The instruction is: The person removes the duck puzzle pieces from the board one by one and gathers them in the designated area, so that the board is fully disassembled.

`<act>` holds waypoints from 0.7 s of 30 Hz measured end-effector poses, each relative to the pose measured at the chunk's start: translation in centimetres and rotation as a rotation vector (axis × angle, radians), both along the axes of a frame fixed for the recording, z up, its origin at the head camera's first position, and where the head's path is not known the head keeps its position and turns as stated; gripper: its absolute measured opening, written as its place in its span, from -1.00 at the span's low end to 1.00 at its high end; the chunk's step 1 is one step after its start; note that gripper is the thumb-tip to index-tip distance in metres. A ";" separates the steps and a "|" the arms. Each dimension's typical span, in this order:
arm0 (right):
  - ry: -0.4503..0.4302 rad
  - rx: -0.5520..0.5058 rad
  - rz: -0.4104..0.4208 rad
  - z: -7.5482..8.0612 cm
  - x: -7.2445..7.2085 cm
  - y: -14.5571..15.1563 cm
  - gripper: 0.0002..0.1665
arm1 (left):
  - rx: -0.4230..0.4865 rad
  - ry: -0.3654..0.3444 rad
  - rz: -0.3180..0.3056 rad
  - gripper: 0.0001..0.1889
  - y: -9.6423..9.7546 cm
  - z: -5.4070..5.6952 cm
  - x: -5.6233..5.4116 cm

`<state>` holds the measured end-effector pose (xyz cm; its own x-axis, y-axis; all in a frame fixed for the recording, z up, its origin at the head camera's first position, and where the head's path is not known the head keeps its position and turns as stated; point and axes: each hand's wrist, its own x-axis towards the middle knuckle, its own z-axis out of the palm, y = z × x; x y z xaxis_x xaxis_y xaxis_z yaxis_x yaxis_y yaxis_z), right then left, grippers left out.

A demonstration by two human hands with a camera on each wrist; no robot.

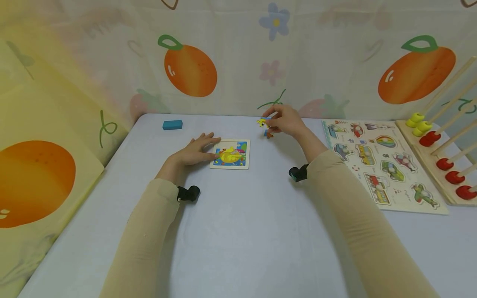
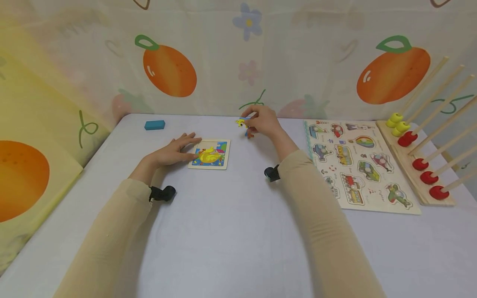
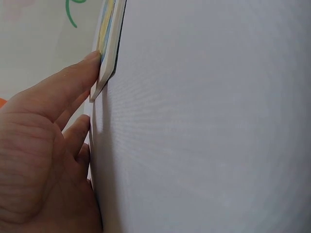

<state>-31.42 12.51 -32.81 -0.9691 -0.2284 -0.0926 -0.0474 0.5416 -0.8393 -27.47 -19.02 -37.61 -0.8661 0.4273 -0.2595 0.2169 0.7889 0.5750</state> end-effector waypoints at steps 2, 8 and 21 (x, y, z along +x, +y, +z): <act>-0.005 -0.010 -0.013 -0.3 -0.1 0.7 -0.70 | 0.000 -0.001 -0.001 -0.25 0.0 0.0 0.0; 0.000 -0.009 -0.060 -0.7 0.0 2.5 -0.70 | -0.010 -0.001 0.001 -0.25 -0.1 -0.3 -0.3; -0.010 0.070 -0.097 -1.8 0.1 3.8 -0.66 | -0.019 -0.001 0.004 -0.25 -0.1 -0.2 -0.2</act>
<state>-31.33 16.32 -34.56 -0.9853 -0.1259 -0.1151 0.0167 0.6004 -0.7996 -27.70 -19.11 -37.79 -0.8677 0.4186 -0.2681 0.2129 0.8003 0.5605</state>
